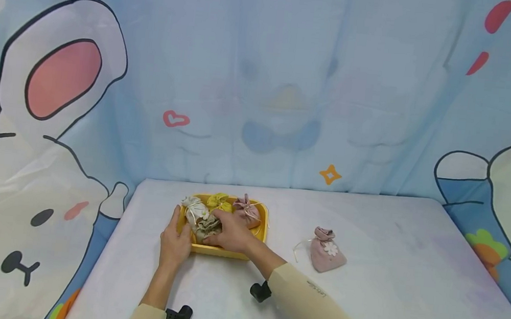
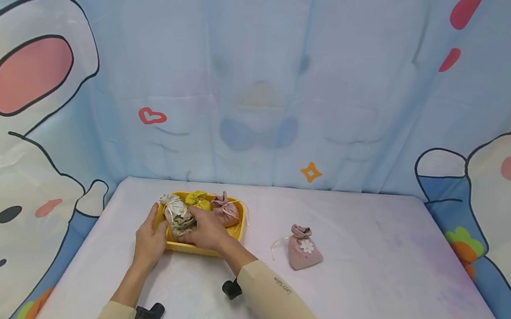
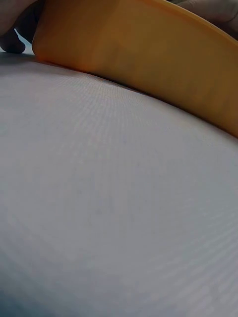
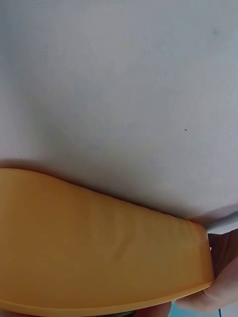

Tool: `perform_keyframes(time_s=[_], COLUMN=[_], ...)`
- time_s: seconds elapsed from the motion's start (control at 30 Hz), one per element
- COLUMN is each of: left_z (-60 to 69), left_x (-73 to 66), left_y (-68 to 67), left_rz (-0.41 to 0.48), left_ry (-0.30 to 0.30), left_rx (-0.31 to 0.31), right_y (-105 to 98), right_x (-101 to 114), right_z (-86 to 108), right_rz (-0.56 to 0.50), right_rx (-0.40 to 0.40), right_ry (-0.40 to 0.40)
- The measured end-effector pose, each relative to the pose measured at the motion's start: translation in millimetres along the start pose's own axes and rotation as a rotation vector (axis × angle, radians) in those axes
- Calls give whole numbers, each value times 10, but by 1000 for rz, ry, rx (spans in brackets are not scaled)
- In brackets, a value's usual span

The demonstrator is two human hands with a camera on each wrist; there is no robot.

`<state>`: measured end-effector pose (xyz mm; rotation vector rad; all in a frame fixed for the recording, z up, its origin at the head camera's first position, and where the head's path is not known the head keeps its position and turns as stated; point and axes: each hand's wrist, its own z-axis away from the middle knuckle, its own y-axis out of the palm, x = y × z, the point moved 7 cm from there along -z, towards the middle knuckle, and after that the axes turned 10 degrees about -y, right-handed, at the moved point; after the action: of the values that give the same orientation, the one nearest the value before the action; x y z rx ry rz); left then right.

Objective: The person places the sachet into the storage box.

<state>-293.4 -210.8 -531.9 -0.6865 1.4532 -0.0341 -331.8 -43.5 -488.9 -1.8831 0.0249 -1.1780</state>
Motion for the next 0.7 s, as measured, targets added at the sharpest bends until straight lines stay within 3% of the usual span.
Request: perform_keyframes(time_s=[0.5, 0.7], left_z=[6, 1], left_x=[-20, -10], left_y=[-8, -1], left_rz=[10, 8], left_ry=[-1, -3], left_rx=[5, 12], right_y=[54, 21], right_x=[7, 11], right_z=[-42, -20], right_rz=[46, 62], right_rx=[20, -14], right_ry=[1, -24])
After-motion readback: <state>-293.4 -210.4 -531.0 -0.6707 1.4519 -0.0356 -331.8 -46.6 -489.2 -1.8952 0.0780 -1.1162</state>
